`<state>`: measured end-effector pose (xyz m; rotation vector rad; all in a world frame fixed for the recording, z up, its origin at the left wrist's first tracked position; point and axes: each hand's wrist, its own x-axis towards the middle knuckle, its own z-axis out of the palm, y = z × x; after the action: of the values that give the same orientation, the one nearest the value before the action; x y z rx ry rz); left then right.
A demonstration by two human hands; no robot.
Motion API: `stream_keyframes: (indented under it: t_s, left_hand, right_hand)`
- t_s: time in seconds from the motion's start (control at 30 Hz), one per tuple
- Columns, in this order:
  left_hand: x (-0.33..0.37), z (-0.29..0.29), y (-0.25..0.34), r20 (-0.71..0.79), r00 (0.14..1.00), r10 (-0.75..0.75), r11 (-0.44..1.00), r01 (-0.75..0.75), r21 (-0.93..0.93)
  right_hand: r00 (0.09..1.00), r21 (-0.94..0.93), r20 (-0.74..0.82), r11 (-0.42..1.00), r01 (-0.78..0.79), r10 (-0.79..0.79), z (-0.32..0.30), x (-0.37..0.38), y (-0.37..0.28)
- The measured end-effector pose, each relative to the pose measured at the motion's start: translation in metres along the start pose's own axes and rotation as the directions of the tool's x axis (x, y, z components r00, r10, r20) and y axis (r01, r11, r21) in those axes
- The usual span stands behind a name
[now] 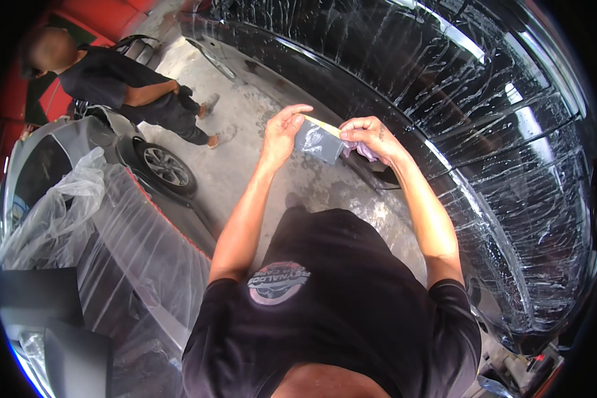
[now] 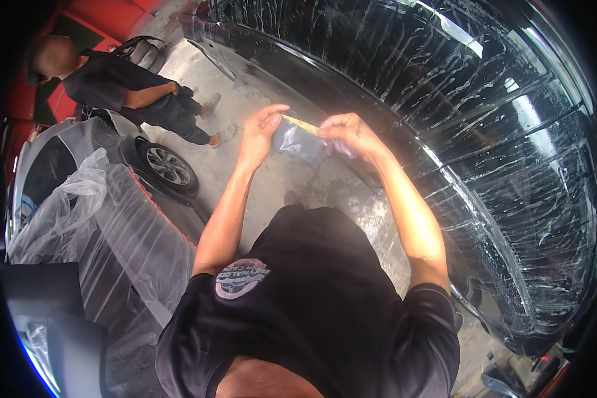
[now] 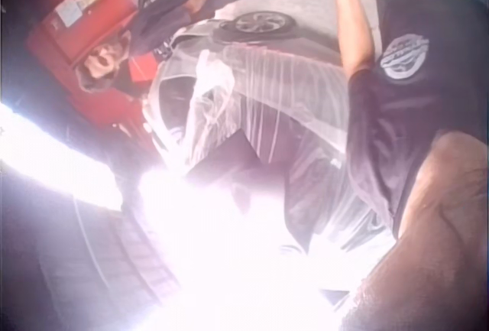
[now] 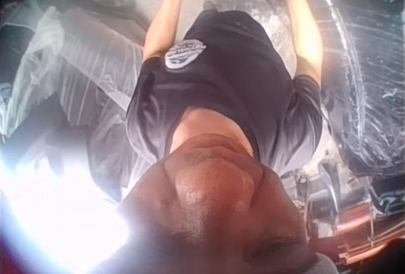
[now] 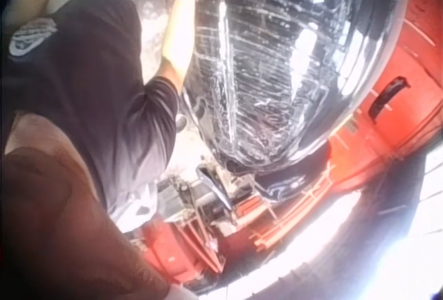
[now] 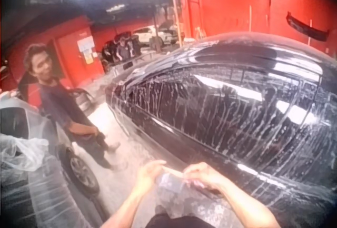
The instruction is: The person applies a protective film to the rear window of a black car using a squeegee and a cloth. They smooth the film over the soapy surface, working from the top down and adjusting the edges.
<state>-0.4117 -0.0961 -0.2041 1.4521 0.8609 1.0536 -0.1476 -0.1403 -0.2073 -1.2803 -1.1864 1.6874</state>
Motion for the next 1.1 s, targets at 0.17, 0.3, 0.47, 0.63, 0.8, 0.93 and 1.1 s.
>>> stream_keyframes:
  t_s: [0.17,0.3,0.47,0.63,0.8,0.93,1.1]
  left_hand:
    - [-0.001,-0.01,0.009,0.154,0.983,-0.1,0.995,0.094,0.045]
    - [-0.005,-0.013,0.018,0.217,0.956,-0.195,0.978,0.173,0.117]
    - [-0.007,-0.012,0.009,0.254,0.942,-0.219,0.974,0.194,0.119]
    - [-0.018,-0.004,0.016,0.354,0.912,-0.206,0.966,0.247,-0.075]
    - [-0.018,0.0,-0.004,0.384,0.904,-0.189,0.979,0.144,0.144]
    - [-0.022,0.004,-0.022,0.38,0.919,-0.102,0.972,0.012,0.233]
    - [-0.023,0.004,-0.037,0.433,0.868,-0.242,0.94,0.1,0.325]
  right_hand:
    - [1.0,-0.03,0.004,1.0,-0.01,0.01,-0.004,-0.003,-0.003]
    - [0.977,-0.082,0.0,0.974,0.211,-0.212,-0.005,-0.001,0.01]
    - [0.993,-0.076,-0.011,0.99,0.115,-0.116,-0.006,-0.006,0.004]
    - [0.998,-0.073,-0.012,0.996,0.055,-0.056,-0.013,-0.007,0.013]
    - [0.984,-0.048,-0.046,0.984,0.17,-0.172,-0.009,-0.016,0.007]
    - [0.991,-0.069,-0.005,0.989,0.129,-0.13,-0.002,-0.022,-0.005]
    - [0.988,-0.144,0.019,0.977,0.155,-0.154,0.004,-0.022,-0.004]
